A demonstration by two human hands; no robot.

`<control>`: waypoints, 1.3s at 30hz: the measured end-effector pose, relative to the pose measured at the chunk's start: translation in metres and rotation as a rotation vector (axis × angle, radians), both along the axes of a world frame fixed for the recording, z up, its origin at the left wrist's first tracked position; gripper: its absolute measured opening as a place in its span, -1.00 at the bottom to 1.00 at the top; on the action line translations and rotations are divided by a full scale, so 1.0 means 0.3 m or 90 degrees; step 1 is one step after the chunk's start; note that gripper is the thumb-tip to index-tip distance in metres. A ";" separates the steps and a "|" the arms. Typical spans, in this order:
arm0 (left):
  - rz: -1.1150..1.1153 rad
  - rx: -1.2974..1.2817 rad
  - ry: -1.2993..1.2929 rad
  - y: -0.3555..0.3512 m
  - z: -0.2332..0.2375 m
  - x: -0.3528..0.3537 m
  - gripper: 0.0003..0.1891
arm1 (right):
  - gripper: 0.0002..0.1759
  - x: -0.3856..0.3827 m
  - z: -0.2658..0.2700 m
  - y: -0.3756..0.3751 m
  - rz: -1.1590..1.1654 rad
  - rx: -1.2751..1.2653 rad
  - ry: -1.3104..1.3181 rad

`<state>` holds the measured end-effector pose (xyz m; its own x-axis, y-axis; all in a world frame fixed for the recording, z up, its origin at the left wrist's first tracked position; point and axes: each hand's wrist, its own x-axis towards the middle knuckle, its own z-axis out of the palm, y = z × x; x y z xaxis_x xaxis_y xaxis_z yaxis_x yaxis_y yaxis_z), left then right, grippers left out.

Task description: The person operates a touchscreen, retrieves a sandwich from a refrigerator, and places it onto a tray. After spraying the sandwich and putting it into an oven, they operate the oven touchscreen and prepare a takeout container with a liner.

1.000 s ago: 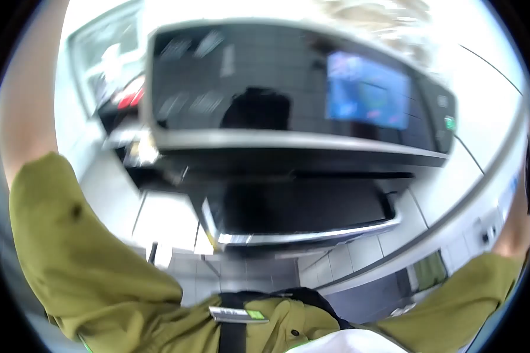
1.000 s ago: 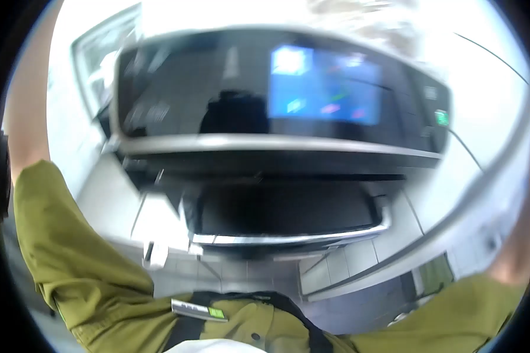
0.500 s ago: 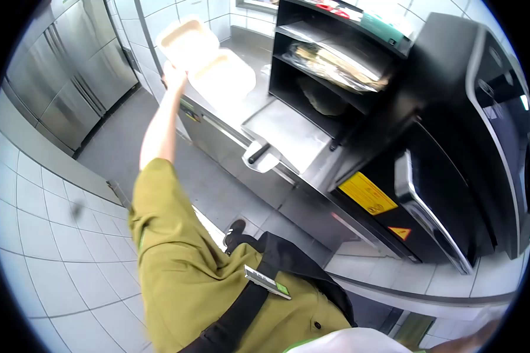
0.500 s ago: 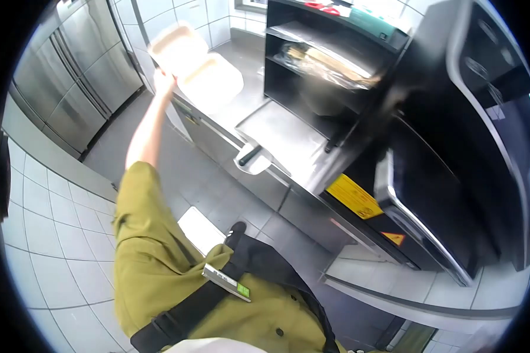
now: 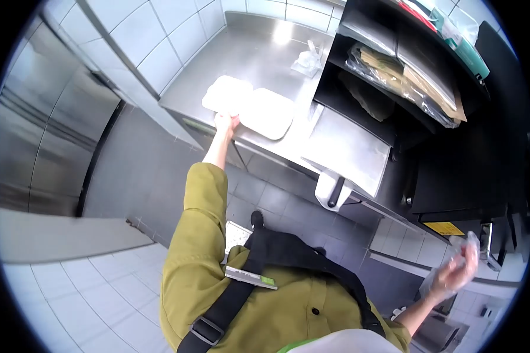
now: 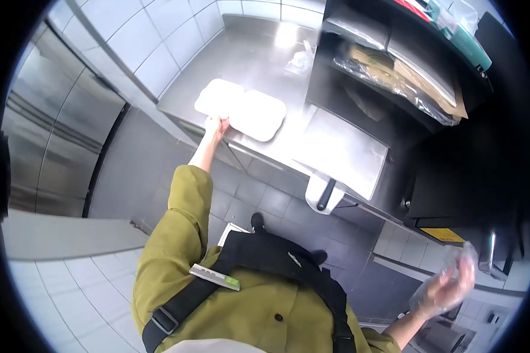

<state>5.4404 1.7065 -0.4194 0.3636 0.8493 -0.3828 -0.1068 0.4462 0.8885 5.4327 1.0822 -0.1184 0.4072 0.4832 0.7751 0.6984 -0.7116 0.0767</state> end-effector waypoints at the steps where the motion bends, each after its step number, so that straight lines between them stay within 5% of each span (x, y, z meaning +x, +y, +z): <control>1: -0.005 -0.001 0.033 0.027 -0.005 0.034 -0.90 | -0.68 0.001 0.010 0.074 -0.016 -0.029 -0.004; 5: -0.151 0.108 0.156 0.180 -0.003 0.098 -0.88 | -0.65 -0.021 -0.024 0.199 -0.050 0.029 0.103; 10: -0.075 -0.131 -0.076 0.256 -0.055 0.133 -0.79 | -0.68 0.005 -0.082 0.307 -0.096 0.029 0.143; 15: 0.077 -0.338 -0.346 0.094 -0.113 0.187 -0.71 | -0.66 0.092 -0.164 0.389 -0.075 0.077 0.167; 18: 0.045 -0.455 -0.234 -0.027 -0.050 0.252 -0.76 | -0.65 0.130 -0.172 0.424 -0.056 0.067 0.166; 20: -0.121 -0.327 -0.054 -0.189 0.151 0.250 -0.81 | -0.66 0.158 -0.184 0.415 -0.032 0.102 0.158; 21: -0.219 -0.168 -0.091 -0.253 0.242 0.268 -0.84 | -0.66 0.172 -0.195 0.412 -0.038 0.120 0.163; 23: -0.357 0.381 -0.142 -0.341 0.495 0.365 -0.88 | -0.66 0.189 -0.221 0.398 -0.049 0.152 0.178; 25: -0.328 0.893 -0.268 -0.431 0.801 0.466 -0.87 | -0.68 0.205 -0.258 0.399 -0.019 0.156 0.193; 27: -0.406 1.199 -0.305 -0.445 0.943 0.628 -0.81 | -0.69 0.222 -0.274 0.407 0.036 0.140 0.166; 28: -0.515 1.260 -0.166 -0.445 0.987 0.684 -0.80 | -0.69 0.225 -0.300 0.397 0.046 0.167 0.181; 34: -0.444 1.583 0.014 -0.412 1.027 0.843 -0.72 | -0.73 0.242 -0.392 0.340 -0.019 0.257 0.223; 39: -0.577 1.568 0.244 -0.446 1.081 0.864 -0.72 | -0.78 0.296 -0.410 0.356 0.018 0.283 0.291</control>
